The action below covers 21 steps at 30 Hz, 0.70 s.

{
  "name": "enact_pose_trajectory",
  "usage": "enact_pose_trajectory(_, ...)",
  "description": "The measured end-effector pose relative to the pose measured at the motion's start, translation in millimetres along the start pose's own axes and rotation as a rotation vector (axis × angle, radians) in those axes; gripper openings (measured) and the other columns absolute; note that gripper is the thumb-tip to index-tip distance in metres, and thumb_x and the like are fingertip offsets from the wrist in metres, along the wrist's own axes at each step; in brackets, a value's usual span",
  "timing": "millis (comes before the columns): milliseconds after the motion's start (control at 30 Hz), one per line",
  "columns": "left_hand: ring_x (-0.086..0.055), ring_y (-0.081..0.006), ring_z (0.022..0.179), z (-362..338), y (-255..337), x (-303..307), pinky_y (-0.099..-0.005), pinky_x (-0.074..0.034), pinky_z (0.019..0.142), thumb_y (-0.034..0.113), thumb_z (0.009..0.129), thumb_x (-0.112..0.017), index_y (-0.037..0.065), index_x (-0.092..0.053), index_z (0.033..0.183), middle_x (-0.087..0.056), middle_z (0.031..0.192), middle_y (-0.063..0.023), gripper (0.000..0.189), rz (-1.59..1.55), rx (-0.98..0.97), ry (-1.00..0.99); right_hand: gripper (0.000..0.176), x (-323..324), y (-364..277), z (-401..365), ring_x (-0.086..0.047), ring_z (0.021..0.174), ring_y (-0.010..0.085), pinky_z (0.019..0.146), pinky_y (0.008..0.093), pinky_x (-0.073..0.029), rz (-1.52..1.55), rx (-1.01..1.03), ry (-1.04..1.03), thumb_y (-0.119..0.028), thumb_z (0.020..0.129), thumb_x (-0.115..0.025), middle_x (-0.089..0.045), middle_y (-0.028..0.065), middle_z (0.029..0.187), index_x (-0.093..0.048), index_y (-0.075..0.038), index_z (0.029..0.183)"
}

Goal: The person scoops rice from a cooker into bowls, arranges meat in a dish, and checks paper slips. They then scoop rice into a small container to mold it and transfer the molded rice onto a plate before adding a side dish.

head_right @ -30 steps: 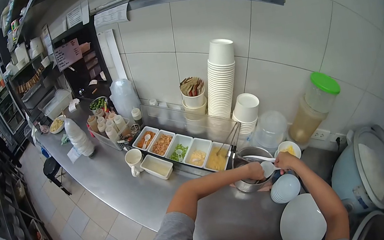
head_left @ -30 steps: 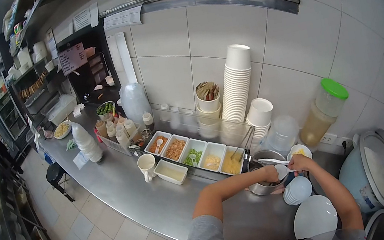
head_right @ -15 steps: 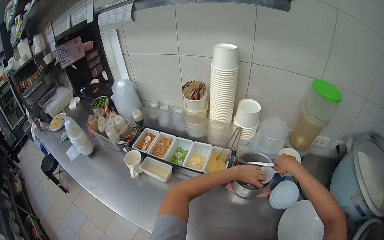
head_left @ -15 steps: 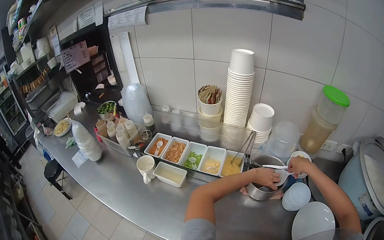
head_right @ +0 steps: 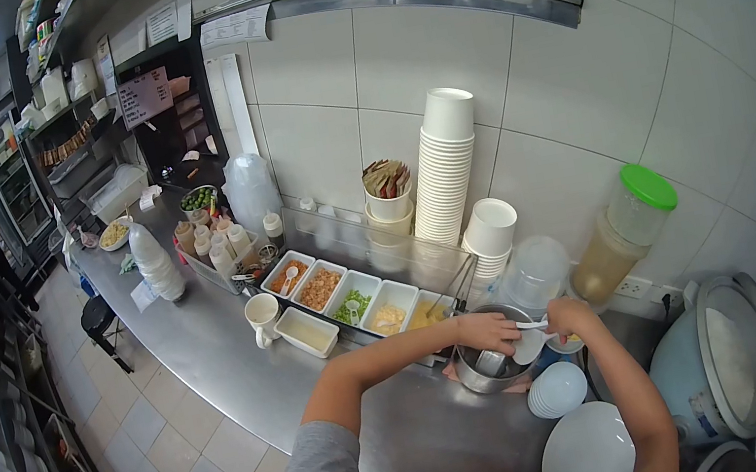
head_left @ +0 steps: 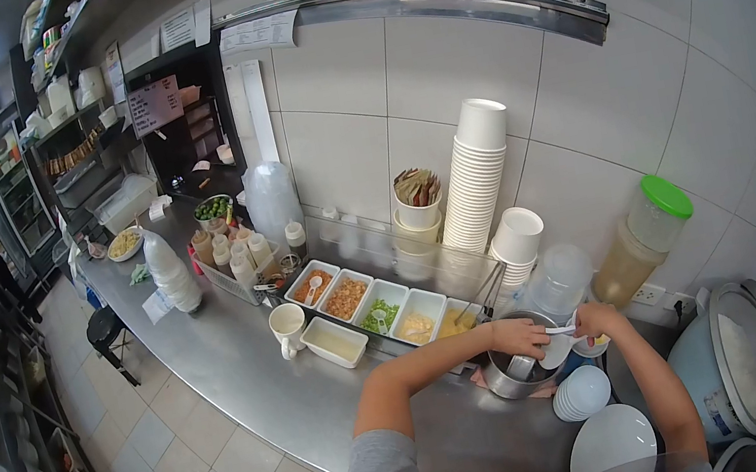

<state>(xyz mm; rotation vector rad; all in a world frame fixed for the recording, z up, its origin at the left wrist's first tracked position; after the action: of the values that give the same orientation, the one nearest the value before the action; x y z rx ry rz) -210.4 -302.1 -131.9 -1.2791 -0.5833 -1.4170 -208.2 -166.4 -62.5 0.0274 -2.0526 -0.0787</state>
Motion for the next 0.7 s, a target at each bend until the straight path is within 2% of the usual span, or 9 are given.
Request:
enact_pose_trajectory(133, -0.048, -0.0230, 0.098, 1.1, -7.7, 4.0, -0.0341, -0.044, 0.077, 0.017, 0.079, -0.047, 0.013, -0.051, 0.094, -0.050, 0.102, -0.0052, 0.016, -0.263, 0.168, 0.106, 0.023, -3.6, 6.2, 4.5, -0.064, 0.065, 0.0153, 0.063, 0.0325, -0.049, 0.047, 0.021, -0.092, -0.026, 0.068, -0.069, -0.065, 0.0032, 0.061, -0.069, -0.005, 0.076)
enact_pose_trajectory(233, -0.048, -0.0252, 0.098, 2.4, -10.7, -6.5, -0.0348, -0.044, 0.078, 0.015, 0.077, -0.049, 0.008, -0.050, 0.093, -0.053, 0.099, -0.0072, 0.017, -0.301, 0.218, 0.130, 0.028, -21.6, 8.8, 16.4, -0.063, 0.062, 0.0147, 0.061, 0.0286, -0.048, -0.027, 0.194, -0.152, -0.028, 0.064, -0.071, -0.066, 0.0029, 0.065, -0.069, -0.007, 0.083)
enact_pose_trajectory(333, -0.047, -0.0261, 0.096, 5.1, -9.5, 6.3, -0.0352, -0.043, 0.082, 0.012, 0.076, -0.050, 0.007, -0.050, 0.095, -0.053, 0.094, -0.0055, 0.020, -0.378, 0.285, 0.071, 0.024, -31.6, 14.8, 24.7, -0.064, 0.073, 0.0167, 0.068, 0.0325, -0.049, -0.030, 0.115, -0.130, -0.025, 0.063, -0.072, -0.067, 0.0018, 0.071, -0.070, -0.012, 0.083)
enact_pose_trajectory(433, -0.048, -0.0253, 0.095, 4.6, -9.2, 11.9, -0.0353, -0.043, 0.078, 0.014, 0.076, -0.050, 0.008, -0.050, 0.091, -0.053, 0.094, -0.0067, 0.016, -0.326, 0.290, 0.122, 0.026, -16.6, 4.5, 8.7, -0.065, 0.074, 0.0192, 0.069, 0.0347, -0.049, 0.011, 0.063, -0.015, -0.025, 0.063, -0.072, -0.067, 0.0042, 0.073, -0.069, -0.012, 0.085)
enact_pose_trajectory(533, -0.049, -0.0229, 0.092, 2.6, -2.1, 11.6, -0.0325, -0.045, 0.075, 0.015, 0.076, -0.048, 0.009, -0.051, 0.090, -0.051, 0.090, -0.0049, 0.015, -0.112, 0.191, 0.264, 0.028, -10.1, 3.2, 4.1, -0.064, 0.062, 0.0158, 0.064, 0.0306, -0.049, 0.065, 0.081, 0.144, -0.024, 0.061, -0.072, -0.066, 0.0047, 0.066, -0.069, -0.008, 0.084)
enact_pose_trajectory(633, -0.050, -0.0197, 0.089, -0.5, 6.9, 16.5, -0.0288, -0.047, 0.071, 0.017, 0.075, -0.047, 0.011, -0.051, 0.089, -0.049, 0.087, -0.0033, 0.016, -0.057, 0.220, 0.275, 0.025, -15.6, 6.2, 4.9, -0.064, 0.060, 0.0167, 0.063, 0.0305, -0.050, 0.218, 0.064, 0.200, -0.022, 0.062, -0.072, -0.065, 0.0064, 0.065, -0.069, -0.007, 0.082)
enact_pose_trajectory(700, -0.050, -0.0189, 0.088, -1.1, 10.2, 21.8, -0.0275, -0.047, 0.069, 0.017, 0.075, -0.048, 0.012, -0.051, 0.089, -0.048, 0.087, -0.0033, 0.015, 0.005, 0.279, 0.283, 0.024, -24.4, 7.5, 4.4, -0.064, 0.059, 0.0170, 0.062, 0.0307, -0.050, 0.168, 0.065, 0.229, -0.021, 0.062, -0.072, -0.065, 0.0073, 0.065, -0.068, -0.007, 0.081)
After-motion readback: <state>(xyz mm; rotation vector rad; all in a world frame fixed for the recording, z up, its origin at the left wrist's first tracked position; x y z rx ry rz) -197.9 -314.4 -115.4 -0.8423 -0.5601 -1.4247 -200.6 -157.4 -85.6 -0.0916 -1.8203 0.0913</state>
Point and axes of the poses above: each hand's wrist, its own z-axis towards the middle knuckle, its own x-axis out of the back of the hand, y = z × x, the point moved 6 cm from there along z, towards the middle knuckle
